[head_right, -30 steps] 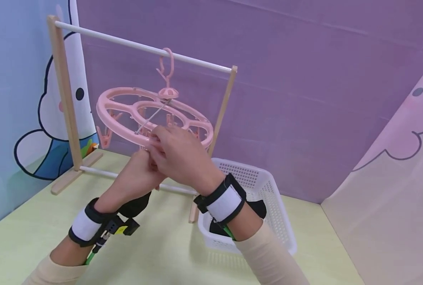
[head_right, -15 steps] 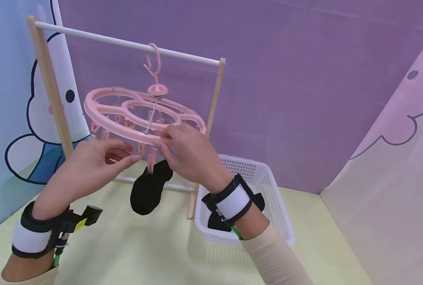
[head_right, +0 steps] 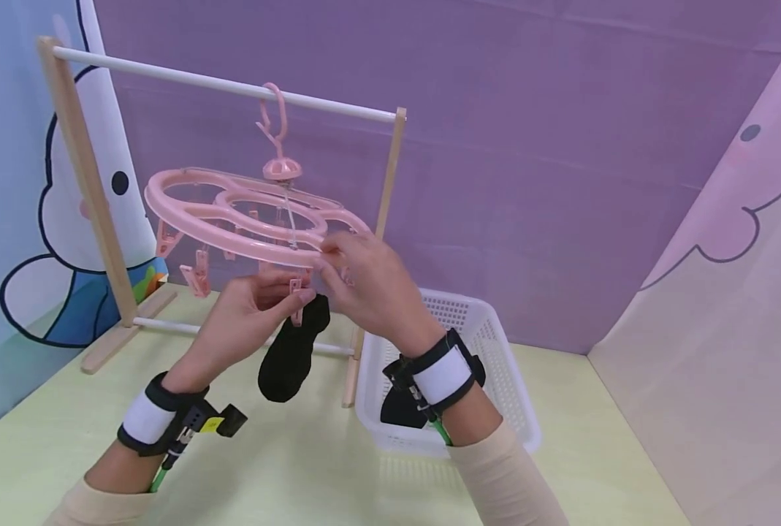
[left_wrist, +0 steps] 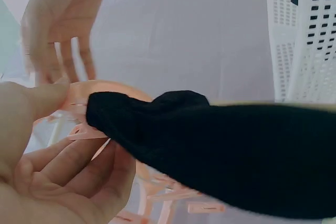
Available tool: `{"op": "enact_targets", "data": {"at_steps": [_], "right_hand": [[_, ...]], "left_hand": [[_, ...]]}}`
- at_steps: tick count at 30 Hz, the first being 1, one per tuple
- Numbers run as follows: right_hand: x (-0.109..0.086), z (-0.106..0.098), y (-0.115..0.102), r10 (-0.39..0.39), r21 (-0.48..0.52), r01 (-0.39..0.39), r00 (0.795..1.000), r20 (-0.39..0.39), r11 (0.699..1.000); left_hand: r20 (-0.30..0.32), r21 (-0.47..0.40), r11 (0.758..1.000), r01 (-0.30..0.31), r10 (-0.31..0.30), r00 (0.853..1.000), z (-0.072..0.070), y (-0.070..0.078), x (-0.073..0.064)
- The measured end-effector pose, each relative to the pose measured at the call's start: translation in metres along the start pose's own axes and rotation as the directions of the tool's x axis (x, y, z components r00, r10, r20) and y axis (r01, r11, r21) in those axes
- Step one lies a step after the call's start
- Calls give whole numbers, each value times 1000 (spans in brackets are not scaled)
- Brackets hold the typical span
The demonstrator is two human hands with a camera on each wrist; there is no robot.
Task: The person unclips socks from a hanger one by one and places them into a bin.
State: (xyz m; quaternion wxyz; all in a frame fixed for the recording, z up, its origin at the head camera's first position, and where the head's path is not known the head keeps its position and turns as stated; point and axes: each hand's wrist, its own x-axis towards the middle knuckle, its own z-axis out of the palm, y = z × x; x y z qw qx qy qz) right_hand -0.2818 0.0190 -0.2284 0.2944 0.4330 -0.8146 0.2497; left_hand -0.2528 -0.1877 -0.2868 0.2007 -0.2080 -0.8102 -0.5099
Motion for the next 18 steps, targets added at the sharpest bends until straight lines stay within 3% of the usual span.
{"op": "enact_targets", "data": {"at_steps": [9, 11, 12, 13, 15, 16, 18], "right_hand": [[-14, 16, 22, 114, 65, -111, 992, -49, 992], [-21, 24, 20, 196, 112, -183, 974, -115, 977], [-26, 28, 17, 256, 152, -233, 954, -154, 961], [-30, 33, 15, 323, 204, -286, 928, -184, 936], [-39, 41, 7, 461, 343, -381, 867, -189, 858], [-43, 44, 3, 520, 422, -420, 839, -157, 804], [-50, 50, -2, 584, 568, -468, 811, -26, 677]], "left_hand": [[25, -24, 998, 59, -59, 998, -6, 4, -4], [20, -32, 997, 71, -71, 997, -6, 4, -4], [16, -38, 996, 81, -80, 997, -6, 4, -4], [15, -43, 995, 89, -89, 996, -6, 4, -4], [12, -51, 993, 106, -106, 994, -7, 5, -4], [14, -59, 992, 113, -113, 994, -8, 6, -3], [20, -76, 989, 126, -125, 992, -9, 8, -3]]}}
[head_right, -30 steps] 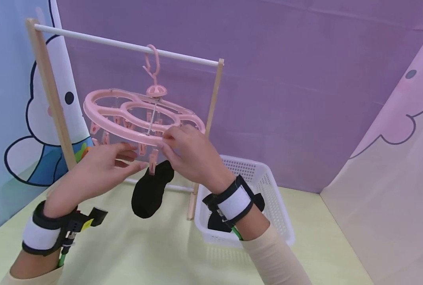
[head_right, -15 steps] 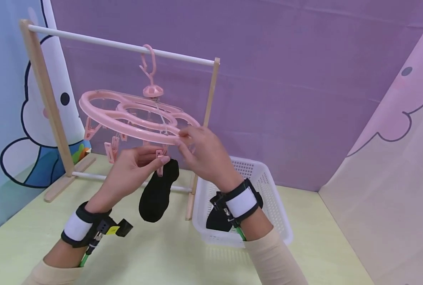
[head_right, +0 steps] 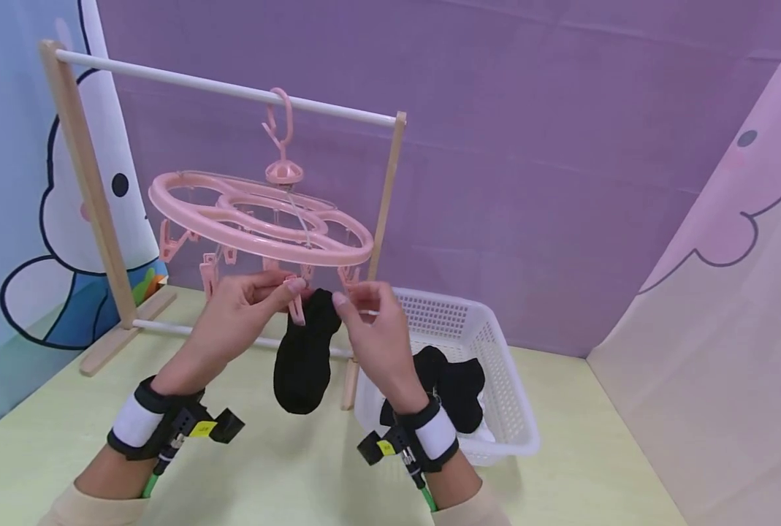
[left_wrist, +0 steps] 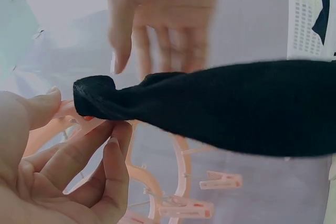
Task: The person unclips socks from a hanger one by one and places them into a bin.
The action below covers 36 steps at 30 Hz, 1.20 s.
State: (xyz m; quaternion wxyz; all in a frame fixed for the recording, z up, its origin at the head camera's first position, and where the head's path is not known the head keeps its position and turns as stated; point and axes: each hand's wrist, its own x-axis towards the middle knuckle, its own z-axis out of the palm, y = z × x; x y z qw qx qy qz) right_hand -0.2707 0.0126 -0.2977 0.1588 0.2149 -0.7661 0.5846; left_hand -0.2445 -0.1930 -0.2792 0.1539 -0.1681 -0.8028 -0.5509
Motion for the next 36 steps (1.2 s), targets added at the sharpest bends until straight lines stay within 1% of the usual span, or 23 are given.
{"op": "enact_targets", "data": {"at_steps": [1, 2, 4, 5, 6, 7, 8, 10, 15, 18, 21, 24, 25, 28, 30, 33, 36], "right_hand": [[-3, 2, 1, 53, 68, -58, 996, 69, 996], [-6, 3, 2, 92, 124, -110, 986, 142, 986], [-10, 5, 3, 130, 205, -189, 954, 269, 960], [-11, 6, 4, 132, 233, -212, 940, 316, 949], [-13, 6, 4, 133, 249, -228, 929, 345, 941], [-13, 7, 5, 131, 257, -234, 923, 361, 938], [-13, 8, 5, 129, 261, -235, 921, 367, 936], [-13, 10, 4, 124, 262, -229, 924, 363, 938], [-12, 14, 4, 133, 256, -226, 933, 336, 940], [-13, 16, 7, 153, 243, -239, 933, 325, 940], [-15, 16, 12, 154, 247, -240, 934, 322, 939], [-16, 12, 14, 154, 228, -238, 931, 332, 944], [-16, 9, 15, 155, 215, -236, 929, 335, 948], [-15, -7, 14, 171, 143, -225, 932, 318, 964], [-13, -24, 14, 177, 128, -223, 938, 298, 966], [-7, -52, 16, 170, 133, -209, 952, 253, 969], [3, -78, 19, 150, 150, -188, 960, 236, 971]], "left_hand": [[4, -5, 1000, 2, -2, 1000, -1, 1, 0], [5, -14, 1000, 6, -6, 1000, -1, 1, -1], [10, -26, 1000, 14, -14, 1000, -1, 2, -1], [12, -31, 999, 17, -17, 1000, -1, 2, -1], [16, -36, 999, 19, -19, 1000, -1, 3, -1], [17, -36, 999, 21, -21, 1000, -1, 3, -1], [17, -37, 999, 23, -23, 1000, -1, 3, -1], [12, -34, 999, 19, -19, 1000, -2, 3, 0], [-32, -45, 999, -15, 14, 999, -2, 4, -1], [-63, -67, 996, -61, 57, 996, -1, 3, -3], [-93, -75, 990, -118, 111, 989, 0, 3, -4], [-131, -76, 985, -154, 143, 981, -1, 2, -4], [-143, -77, 985, -157, 145, 979, -2, 2, -4], [-167, -79, 984, -158, 143, 976, -3, 3, -3], [-170, -73, 985, -156, 141, 975, -4, 3, -2], [-167, -57, 987, -153, 142, 976, -5, 3, -2], [-171, -34, 987, -155, 147, 974, -6, 3, -3]]}}
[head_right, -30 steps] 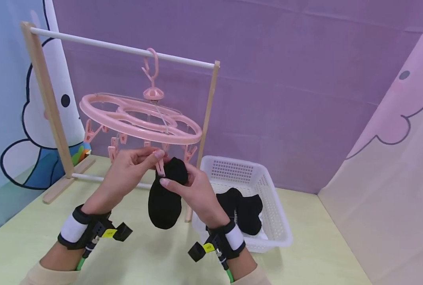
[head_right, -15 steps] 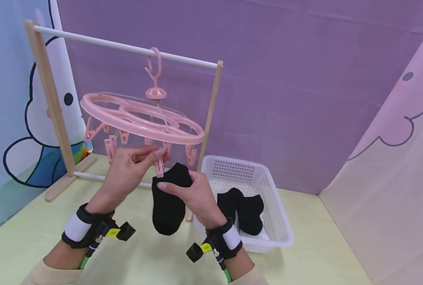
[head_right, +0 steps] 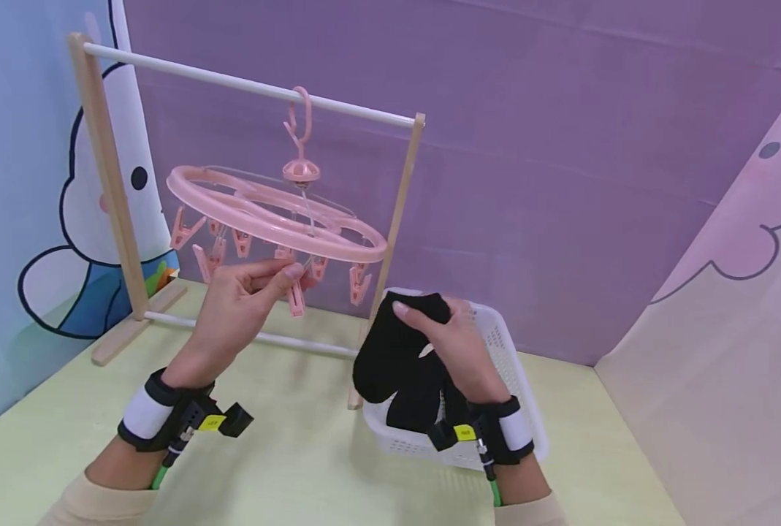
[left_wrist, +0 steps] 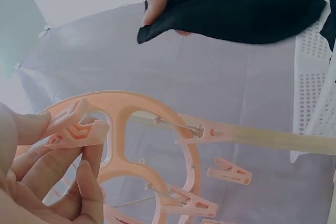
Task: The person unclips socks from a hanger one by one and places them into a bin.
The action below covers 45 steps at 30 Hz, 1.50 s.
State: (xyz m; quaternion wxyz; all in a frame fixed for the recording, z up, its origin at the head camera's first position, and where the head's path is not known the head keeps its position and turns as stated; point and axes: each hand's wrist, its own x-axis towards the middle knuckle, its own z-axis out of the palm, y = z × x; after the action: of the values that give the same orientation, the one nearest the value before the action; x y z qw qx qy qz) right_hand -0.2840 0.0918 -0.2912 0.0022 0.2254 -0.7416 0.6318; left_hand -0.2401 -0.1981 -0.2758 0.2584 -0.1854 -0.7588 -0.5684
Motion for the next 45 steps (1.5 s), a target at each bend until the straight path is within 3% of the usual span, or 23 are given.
{"op": "enact_targets", "data": {"at_steps": [4, 8, 14, 20, 23, 26, 29, 35, 38, 41, 45], "right_hand": [[3, -31, 0, 10, -50, -10, 1000, 10, 999], [4, -47, 7, 71, -145, -67, 997, 25, 987], [1, -53, 28, 173, -287, -160, 985, 21, 945], [-3, -53, 53, 291, -272, -260, 953, 80, 927], [-1, -56, 64, 321, -277, -275, 937, 136, 921], [5, -61, 71, 326, -357, -256, 933, 152, 898], [16, -66, 80, 329, -470, -235, 935, 129, 851], [40, -70, 104, 294, -697, -118, 946, 138, 707], [47, -71, 119, 300, -741, -95, 942, 149, 665], [45, -72, 127, 330, -754, -136, 938, 112, 642], [40, -76, 117, 311, -814, -117, 947, 82, 569]], "left_hand": [[12, 20, 1000, -3, 2, 1000, 1, 0, 1], [19, 25, 1000, 10, -11, 1000, 1, 0, 2], [19, 35, 999, 12, -13, 1000, 4, 1, 3], [28, 53, 998, 23, -24, 999, 7, 1, 3], [35, 51, 999, 17, -18, 999, 9, 1, 4], [46, 38, 999, 15, -17, 999, 11, -1, 5], [55, 41, 999, 18, -20, 998, 12, -3, 5], [96, 31, 999, 35, -38, 995, 15, -6, 6], [129, 12, 998, 58, -59, 990, 17, -6, 6], [175, 14, 996, 85, -86, 981, 19, -6, 6], [239, 55, 990, 130, -139, 961, 19, -6, 5]]}}
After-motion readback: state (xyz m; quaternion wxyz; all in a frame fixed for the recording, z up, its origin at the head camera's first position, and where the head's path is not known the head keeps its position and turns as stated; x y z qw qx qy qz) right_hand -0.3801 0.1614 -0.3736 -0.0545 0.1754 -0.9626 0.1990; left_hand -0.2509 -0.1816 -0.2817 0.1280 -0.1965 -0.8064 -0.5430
